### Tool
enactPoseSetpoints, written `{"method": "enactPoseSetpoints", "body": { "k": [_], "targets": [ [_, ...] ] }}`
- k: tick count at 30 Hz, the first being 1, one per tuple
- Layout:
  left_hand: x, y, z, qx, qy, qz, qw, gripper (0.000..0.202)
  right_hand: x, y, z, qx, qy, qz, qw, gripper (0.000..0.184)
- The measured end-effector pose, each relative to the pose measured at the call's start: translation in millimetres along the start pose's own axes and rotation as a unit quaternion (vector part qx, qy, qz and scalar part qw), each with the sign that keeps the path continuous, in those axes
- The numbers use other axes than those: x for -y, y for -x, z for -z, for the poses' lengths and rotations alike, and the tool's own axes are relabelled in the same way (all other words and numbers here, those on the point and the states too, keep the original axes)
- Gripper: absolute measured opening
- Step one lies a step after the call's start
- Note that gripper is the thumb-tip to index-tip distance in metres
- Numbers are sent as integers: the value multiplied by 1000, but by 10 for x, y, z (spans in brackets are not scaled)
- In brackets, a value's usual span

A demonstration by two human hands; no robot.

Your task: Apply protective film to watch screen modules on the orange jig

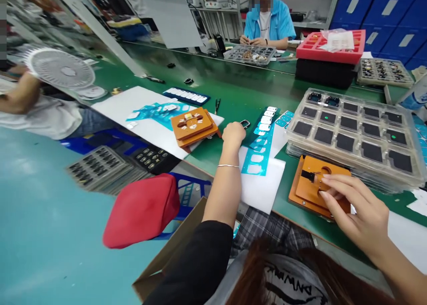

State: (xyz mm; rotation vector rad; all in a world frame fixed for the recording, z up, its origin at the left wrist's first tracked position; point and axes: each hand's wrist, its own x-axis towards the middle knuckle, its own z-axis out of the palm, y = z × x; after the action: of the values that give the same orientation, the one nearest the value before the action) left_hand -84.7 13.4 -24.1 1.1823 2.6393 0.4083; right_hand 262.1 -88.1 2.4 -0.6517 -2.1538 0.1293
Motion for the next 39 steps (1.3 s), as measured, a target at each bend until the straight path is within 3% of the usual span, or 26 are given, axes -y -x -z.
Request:
{"method": "enactPoseSetpoints", "body": {
  "k": [4, 10, 16, 22, 32, 39],
  "targets": [
    [-70, 55, -10, 0, -3, -38, 999, 57, -3, 6, -8, -3, 4, -3, 1000, 28],
    [-253, 175, -83, 8, 1, -96, 995, 54, -23, 13, -24, 2, 7, 8, 1000, 27],
    [-332, 136, -190, 40, -2, -80, 996, 63, -10, 3, -31, 0, 31, 10, 999, 22],
    [-316, -4, -241, 42, 29, -47, 998, 62, 17, -18, -19, -5, 19, -2, 1000, 22],
    [-338, 50, -334, 6, 38, -103, 994, 29, -1, -11, -32, 4, 16, -6, 1000, 21],
    [-336, -10, -347, 16, 71, -99, 992, 31, -5, -5, -35, 9, 19, -13, 1000, 21]
  ]
}}
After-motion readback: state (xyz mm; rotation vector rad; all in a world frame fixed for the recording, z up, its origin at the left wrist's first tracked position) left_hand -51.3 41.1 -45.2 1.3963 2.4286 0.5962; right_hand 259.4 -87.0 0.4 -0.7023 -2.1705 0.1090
